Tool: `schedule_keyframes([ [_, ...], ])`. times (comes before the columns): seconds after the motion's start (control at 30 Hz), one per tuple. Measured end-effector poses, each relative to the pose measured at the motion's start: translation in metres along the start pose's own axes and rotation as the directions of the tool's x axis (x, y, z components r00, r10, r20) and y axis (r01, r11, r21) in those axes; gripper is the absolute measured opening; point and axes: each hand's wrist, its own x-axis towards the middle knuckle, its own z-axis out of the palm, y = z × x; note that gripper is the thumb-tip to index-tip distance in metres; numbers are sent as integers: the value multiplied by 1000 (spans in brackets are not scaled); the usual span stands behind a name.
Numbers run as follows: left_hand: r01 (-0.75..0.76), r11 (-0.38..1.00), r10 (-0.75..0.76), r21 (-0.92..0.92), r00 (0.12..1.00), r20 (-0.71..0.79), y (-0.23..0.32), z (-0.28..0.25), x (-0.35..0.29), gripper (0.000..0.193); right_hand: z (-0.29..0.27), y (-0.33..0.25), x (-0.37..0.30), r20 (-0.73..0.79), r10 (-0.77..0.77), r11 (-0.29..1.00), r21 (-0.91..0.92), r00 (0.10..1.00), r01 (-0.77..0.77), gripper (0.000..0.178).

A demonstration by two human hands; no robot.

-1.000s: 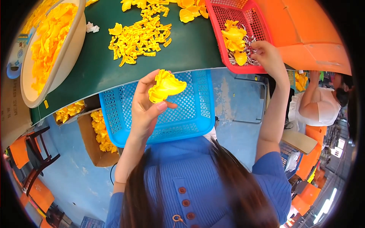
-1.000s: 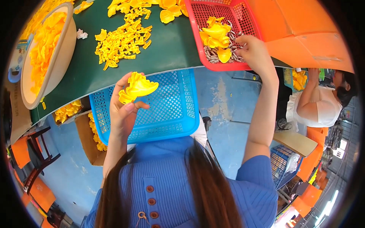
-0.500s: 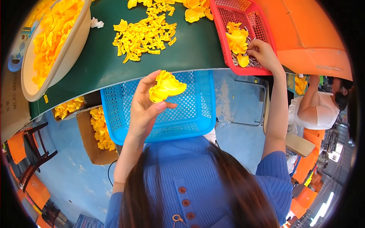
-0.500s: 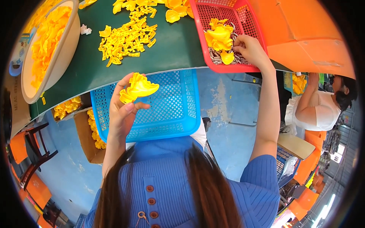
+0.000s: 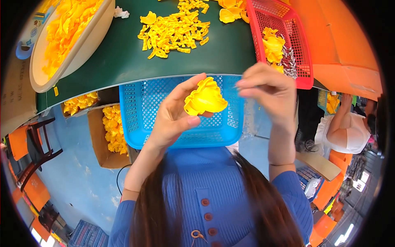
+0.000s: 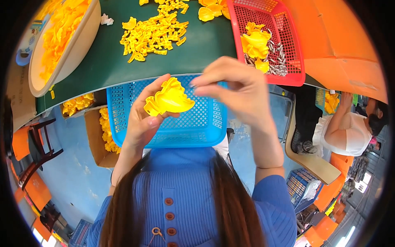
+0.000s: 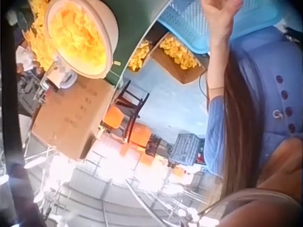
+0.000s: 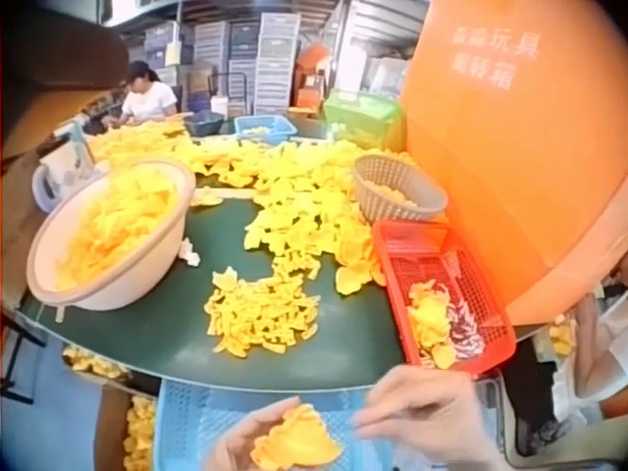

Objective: Assembling small yellow plastic toy components by manually inserting small metal pins into them.

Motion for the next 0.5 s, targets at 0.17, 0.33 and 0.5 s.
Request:
schedule_keyframes([
  [0.17, -33, 998, 33, -55, 999, -10, 6, -5, -9, 79, 36, 14, 3, -56, 109, 967, 237, 992, -92, 14],
  [0.33, -49, 989, 51, -136, 999, 11, 7, -10, -14, 73, 43, 19, 5, -48, 121, 970, 218, 991, -108, 13],
  [0.5, -45, 990, 41, -130, 999, -28, 9, -10, -14, 72, 42, 13, 6, -59, 189, 965, 196, 980, -175, 11],
])
